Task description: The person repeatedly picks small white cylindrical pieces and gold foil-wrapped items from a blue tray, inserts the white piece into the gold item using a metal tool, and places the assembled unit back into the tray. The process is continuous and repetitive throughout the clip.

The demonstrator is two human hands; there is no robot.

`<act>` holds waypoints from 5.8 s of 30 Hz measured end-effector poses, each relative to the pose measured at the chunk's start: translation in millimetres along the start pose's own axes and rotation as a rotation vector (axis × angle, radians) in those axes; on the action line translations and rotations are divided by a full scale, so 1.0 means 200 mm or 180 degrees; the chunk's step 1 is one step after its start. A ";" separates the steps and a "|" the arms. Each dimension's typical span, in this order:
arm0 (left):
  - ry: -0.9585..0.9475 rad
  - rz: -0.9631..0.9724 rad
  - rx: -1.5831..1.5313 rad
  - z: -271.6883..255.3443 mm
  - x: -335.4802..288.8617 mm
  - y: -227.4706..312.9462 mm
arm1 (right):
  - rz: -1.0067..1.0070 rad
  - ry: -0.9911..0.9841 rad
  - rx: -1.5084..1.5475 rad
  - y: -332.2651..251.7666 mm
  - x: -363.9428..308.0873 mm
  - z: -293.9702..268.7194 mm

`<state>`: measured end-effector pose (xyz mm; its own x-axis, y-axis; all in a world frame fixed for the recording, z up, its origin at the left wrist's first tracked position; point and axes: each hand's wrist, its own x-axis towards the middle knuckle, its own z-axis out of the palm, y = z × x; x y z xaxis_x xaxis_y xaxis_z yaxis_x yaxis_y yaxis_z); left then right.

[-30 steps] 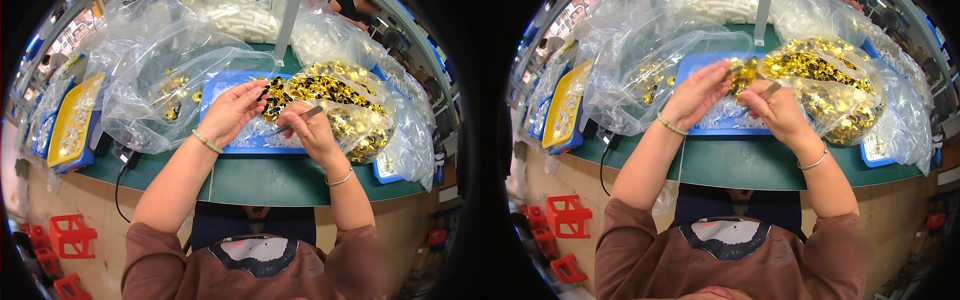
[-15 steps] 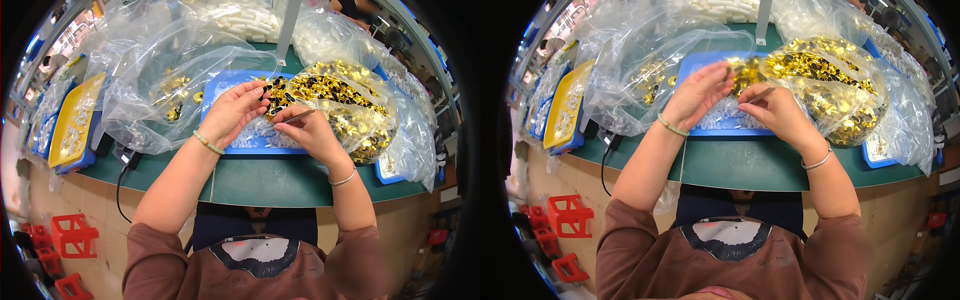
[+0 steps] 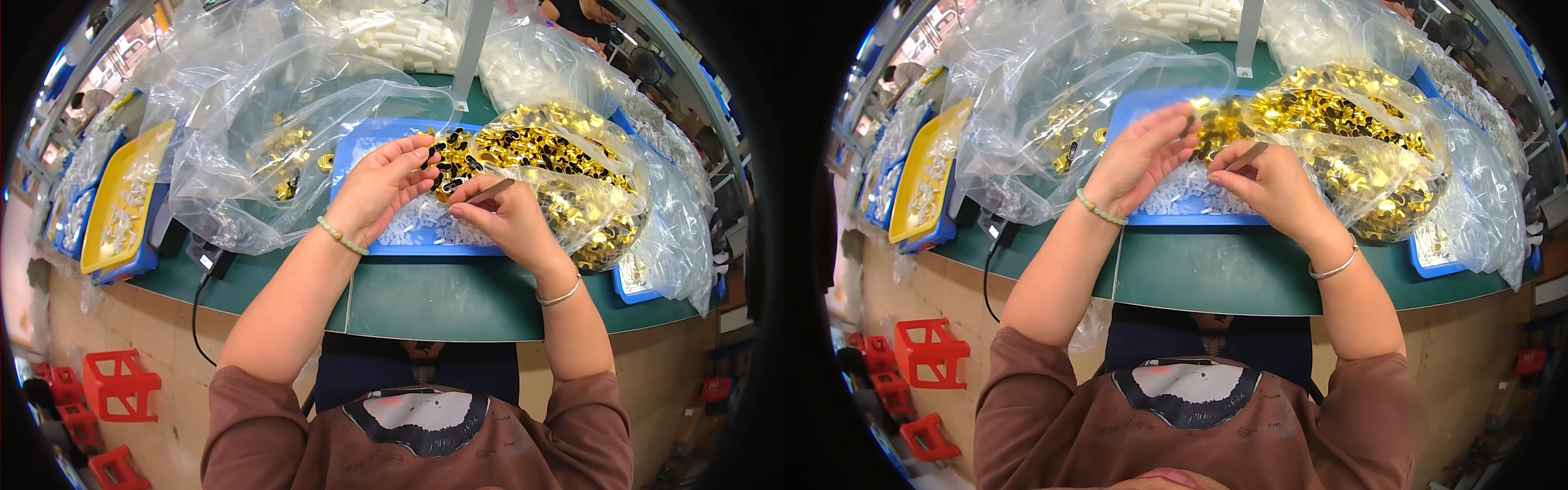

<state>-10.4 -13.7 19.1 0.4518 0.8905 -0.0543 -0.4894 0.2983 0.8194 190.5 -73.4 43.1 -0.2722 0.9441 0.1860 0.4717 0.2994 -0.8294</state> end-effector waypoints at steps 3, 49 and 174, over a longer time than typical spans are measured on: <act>-0.0015 0.0017 -0.0036 -0.01 0.00 0.00 | -0.0095 0.0054 0.0059 0.00 0.00 0.00; -0.0023 0.0000 -0.0135 0.05 0.00 -0.04 | -0.0115 0.1285 0.1974 0.05 0.05 0.01; -0.0033 -0.0013 0.0115 0.10 -0.02 -0.06 | -0.0798 0.1885 0.0507 0.02 0.04 0.08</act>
<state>9.3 -27.5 20.3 0.4615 0.8856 -0.0520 -0.4604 0.2892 0.8393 176.2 -67.4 32.7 0.1712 0.7784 0.6039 0.3119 0.5387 -0.7827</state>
